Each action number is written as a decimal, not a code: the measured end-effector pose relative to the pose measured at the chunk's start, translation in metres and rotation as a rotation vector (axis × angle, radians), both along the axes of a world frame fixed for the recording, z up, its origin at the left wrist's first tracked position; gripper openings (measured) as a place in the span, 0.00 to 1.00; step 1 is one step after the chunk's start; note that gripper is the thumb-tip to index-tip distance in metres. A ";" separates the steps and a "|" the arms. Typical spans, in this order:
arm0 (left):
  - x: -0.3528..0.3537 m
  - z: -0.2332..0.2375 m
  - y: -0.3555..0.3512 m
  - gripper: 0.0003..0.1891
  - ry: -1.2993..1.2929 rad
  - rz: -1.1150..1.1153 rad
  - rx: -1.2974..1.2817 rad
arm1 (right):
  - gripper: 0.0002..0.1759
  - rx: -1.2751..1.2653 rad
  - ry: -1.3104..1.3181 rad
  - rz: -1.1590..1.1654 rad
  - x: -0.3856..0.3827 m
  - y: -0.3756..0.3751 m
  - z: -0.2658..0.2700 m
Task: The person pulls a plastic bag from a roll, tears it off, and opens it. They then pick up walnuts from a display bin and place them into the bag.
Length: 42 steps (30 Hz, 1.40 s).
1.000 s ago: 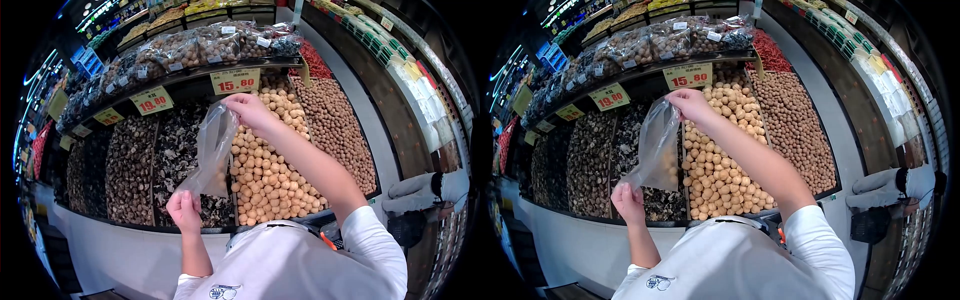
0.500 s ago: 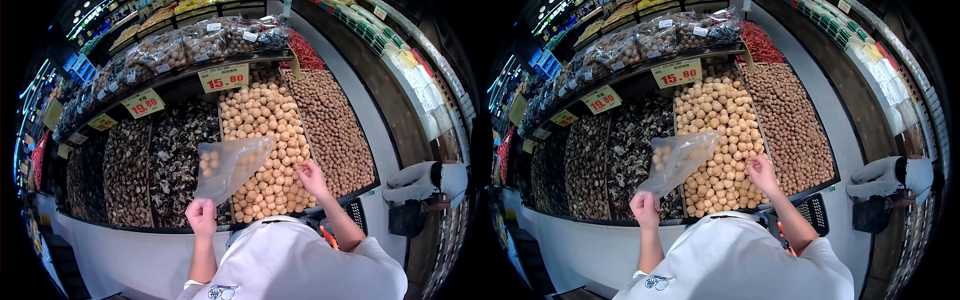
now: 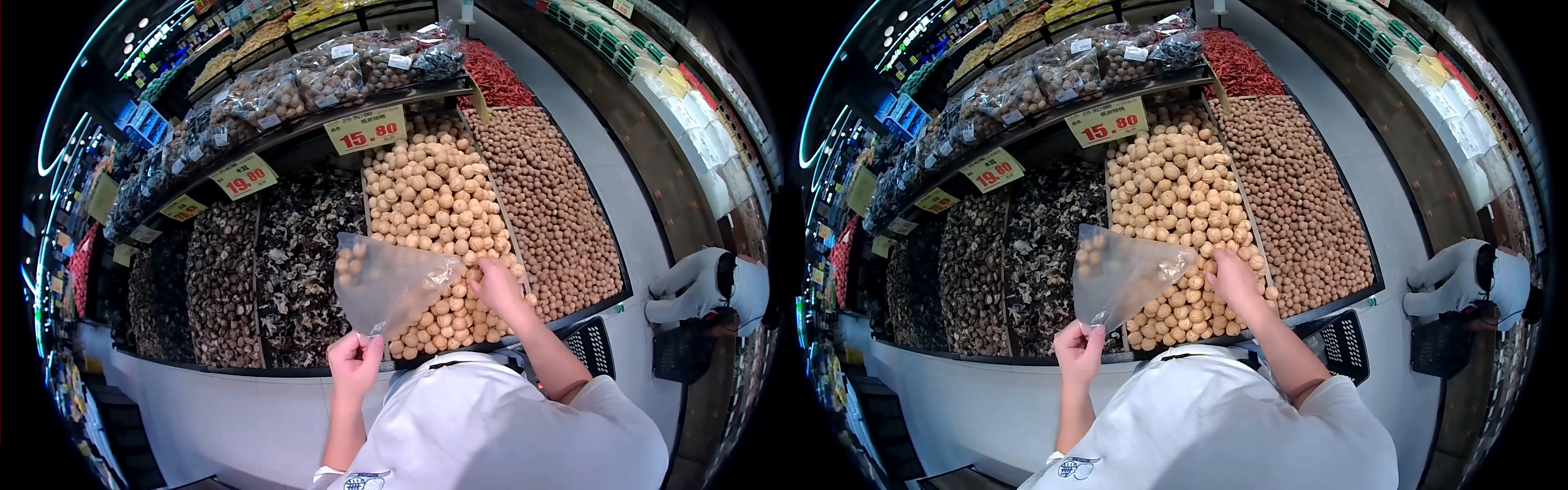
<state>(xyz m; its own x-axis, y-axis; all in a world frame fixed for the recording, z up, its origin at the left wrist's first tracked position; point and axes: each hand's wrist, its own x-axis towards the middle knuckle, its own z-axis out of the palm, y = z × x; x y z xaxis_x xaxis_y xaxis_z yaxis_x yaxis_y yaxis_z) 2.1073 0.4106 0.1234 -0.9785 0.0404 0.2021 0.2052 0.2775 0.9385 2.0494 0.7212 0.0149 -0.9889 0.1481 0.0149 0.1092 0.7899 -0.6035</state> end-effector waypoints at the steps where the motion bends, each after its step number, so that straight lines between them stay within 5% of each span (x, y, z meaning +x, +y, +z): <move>1: 0.003 0.000 0.001 0.16 -0.008 0.016 0.006 | 0.20 0.016 -0.025 -0.003 -0.001 0.000 0.000; 8: 0.012 0.004 0.012 0.16 -0.013 0.089 0.035 | 0.23 -0.031 -0.136 -0.017 -0.002 0.002 0.002; 13: 0.014 0.003 0.017 0.16 0.006 0.112 -0.004 | 0.26 -0.272 0.212 0.027 0.013 0.015 -0.003; 20: 0.020 -0.004 0.034 0.16 -0.073 0.100 -0.017 | 0.25 -0.477 0.233 0.036 0.031 0.027 0.026; 23: 0.023 -0.004 0.043 0.16 -0.118 0.090 -0.039 | 0.22 -1.002 -0.012 0.274 0.040 0.023 0.054; 27: 0.027 -0.011 0.050 0.16 -0.126 0.083 -0.066 | 0.19 -1.007 0.093 0.637 0.036 -0.004 0.065; 30: 0.034 -0.015 0.055 0.15 -0.125 0.097 -0.082 | 0.18 -0.758 0.227 0.810 0.016 -0.031 0.056; 32: 0.037 -0.013 0.061 0.15 -0.155 0.098 -0.027 | 0.18 -0.770 -0.119 0.803 -0.001 -0.055 0.042; 34: 0.039 -0.018 0.063 0.15 -0.123 0.106 -0.049 | 0.18 -0.801 -0.188 0.667 -0.024 -0.088 0.023; 37: 0.042 -0.019 0.065 0.15 -0.117 0.115 -0.070 | 0.19 -0.519 0.044 0.699 -0.071 -0.135 -0.015; 39: 0.045 -0.021 0.064 0.14 -0.148 0.154 -0.038 | 0.20 -0.992 -0.301 0.429 -0.085 -0.151 -0.006; 42: 0.045 -0.019 0.066 0.13 -0.169 0.186 0.039 | 0.21 -1.018 -0.057 0.438 -0.098 -0.160 -0.004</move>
